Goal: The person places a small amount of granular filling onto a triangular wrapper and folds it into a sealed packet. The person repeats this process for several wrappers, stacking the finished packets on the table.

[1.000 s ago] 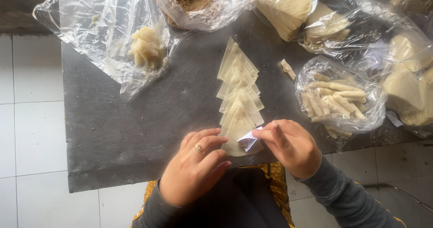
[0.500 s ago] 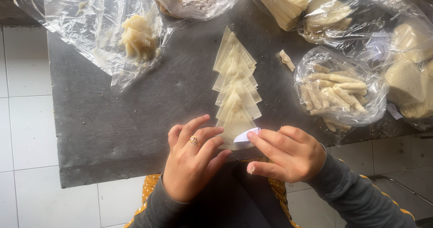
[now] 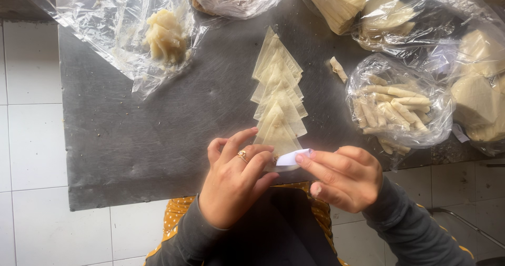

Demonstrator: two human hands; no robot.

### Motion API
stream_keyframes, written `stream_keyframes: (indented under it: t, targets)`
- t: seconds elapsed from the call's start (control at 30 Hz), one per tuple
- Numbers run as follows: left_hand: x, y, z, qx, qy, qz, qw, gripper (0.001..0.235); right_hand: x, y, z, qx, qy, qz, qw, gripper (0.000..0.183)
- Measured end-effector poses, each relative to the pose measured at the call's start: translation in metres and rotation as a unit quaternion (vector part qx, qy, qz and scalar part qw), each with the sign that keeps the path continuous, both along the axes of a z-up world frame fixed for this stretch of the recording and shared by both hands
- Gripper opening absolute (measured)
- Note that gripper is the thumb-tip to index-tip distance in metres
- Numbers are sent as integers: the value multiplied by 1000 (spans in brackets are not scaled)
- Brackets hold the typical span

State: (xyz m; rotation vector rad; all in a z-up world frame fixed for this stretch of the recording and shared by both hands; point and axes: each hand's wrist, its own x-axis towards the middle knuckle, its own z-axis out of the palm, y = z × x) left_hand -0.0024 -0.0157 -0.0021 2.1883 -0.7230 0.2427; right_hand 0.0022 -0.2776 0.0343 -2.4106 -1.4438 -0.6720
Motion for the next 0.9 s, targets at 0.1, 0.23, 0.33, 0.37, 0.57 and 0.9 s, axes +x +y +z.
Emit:
stream_keyframes:
  t: [0.1,0.23,0.33,0.37,0.57,0.9]
  targets:
    - [2,-5,2,1,8,-15,1000,39,-3,-4,-9,21,-8,-48,999,88]
    - [5,-10,3,-5,18,-26,1000,42,-6,-13,-24,99,32,-156,982,105]
    - [6,-12,3,1,15,-19,1000,40,-18,-24,-26,137,99,-249,954,107]
    - [5,-12,2,3,12,-17,1000,38,-24,-26,-27,147,120,-283,940,105]
    - [5,-18,-1,23,0,-10,1000,29,-42,-34,-32,147,181,-391,890,99]
    - [5,12,-2,-30,-45,99,994,26,12,-7,-3,188,186,-340,902,99]
